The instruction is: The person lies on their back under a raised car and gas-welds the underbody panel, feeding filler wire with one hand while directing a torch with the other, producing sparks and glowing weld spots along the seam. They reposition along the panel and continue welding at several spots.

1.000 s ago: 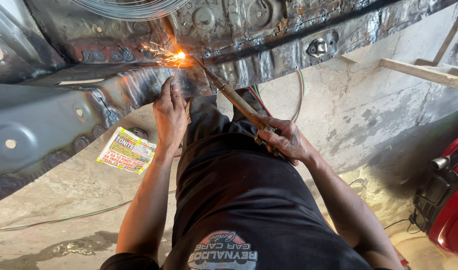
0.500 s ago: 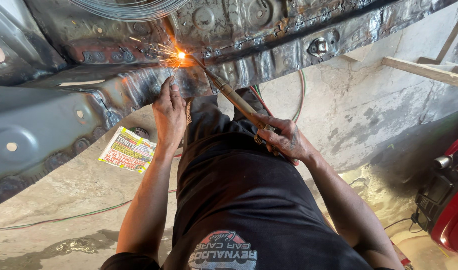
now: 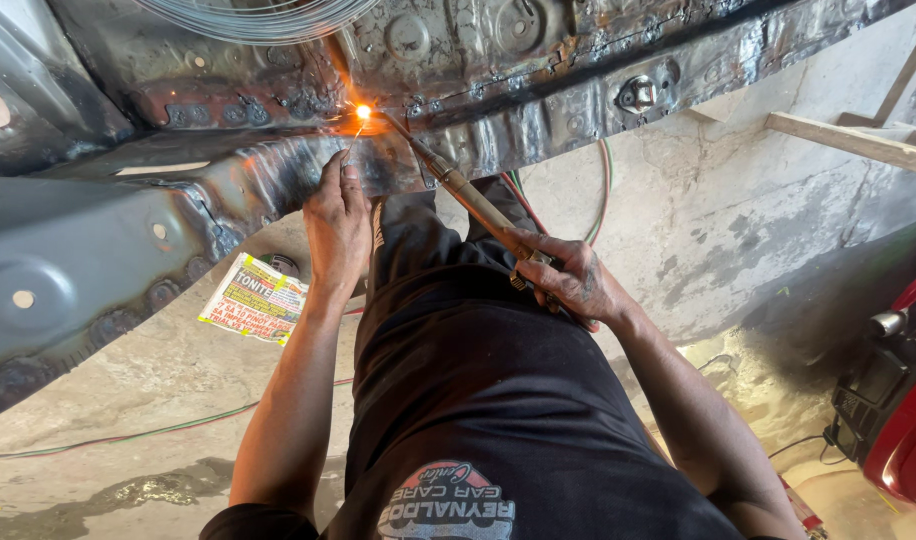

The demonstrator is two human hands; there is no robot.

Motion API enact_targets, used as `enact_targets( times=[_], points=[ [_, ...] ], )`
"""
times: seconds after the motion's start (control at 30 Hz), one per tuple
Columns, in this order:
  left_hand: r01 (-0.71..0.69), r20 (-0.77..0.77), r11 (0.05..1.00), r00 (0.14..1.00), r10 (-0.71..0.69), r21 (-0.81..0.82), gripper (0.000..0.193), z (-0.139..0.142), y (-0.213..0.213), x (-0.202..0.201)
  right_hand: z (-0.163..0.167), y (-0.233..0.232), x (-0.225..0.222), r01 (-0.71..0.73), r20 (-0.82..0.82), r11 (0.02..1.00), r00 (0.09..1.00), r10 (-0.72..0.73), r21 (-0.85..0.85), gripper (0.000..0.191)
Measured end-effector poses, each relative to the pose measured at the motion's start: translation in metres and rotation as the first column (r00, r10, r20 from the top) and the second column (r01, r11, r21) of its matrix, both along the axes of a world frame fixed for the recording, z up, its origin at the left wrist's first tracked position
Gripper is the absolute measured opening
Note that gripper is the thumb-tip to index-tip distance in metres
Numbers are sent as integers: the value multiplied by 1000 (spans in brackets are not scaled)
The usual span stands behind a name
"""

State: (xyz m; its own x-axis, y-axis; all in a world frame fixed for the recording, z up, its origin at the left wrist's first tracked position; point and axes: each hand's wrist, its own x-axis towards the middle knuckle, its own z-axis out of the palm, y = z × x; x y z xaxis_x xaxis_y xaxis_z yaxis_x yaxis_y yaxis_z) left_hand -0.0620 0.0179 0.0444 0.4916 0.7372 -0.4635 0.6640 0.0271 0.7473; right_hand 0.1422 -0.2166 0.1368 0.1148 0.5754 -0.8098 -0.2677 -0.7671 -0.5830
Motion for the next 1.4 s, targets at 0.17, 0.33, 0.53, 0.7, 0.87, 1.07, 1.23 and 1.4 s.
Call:
enact_targets(
  times=[0.17,0.33,0.53,0.7,0.87,1.07,1.23,1.4],
  points=[
    [10,-2,1000,1000,-10,5,37,5,4,2,-2,-1,0,-15,12,1000,1000,15,-10,60],
    [-9,3,998,1000,10,-68,39,8,9,5,-5,-4,1,-11,11,1000,1000,10,15,61],
    [-8,-27,994,1000,5,-109,40,9,13,6,-14,-12,1,-39,37,996,999,36,86,61],
    [44,-38,999,998,-45,-22,39,7,15,7,-18,-13,1,-69,99,988,993,55,135,62],
    [45,-22,999,999,-46,-21,40,10,16,8,-11,-7,2,-37,25,999,999,37,-8,63],
    [48,-76,998,996,-51,-36,41,9,17,9,-6,-2,4,-9,-15,1000,1000,9,5,62],
    [158,-74,965,987,-146,211,40,2,19,9,-5,-2,3,-18,-5,1000,1000,18,-5,62],
    [123,-138,991,984,-114,60,44,1,23,8,-5,-1,3,-18,-10,1000,1000,18,14,61]
  ],
)
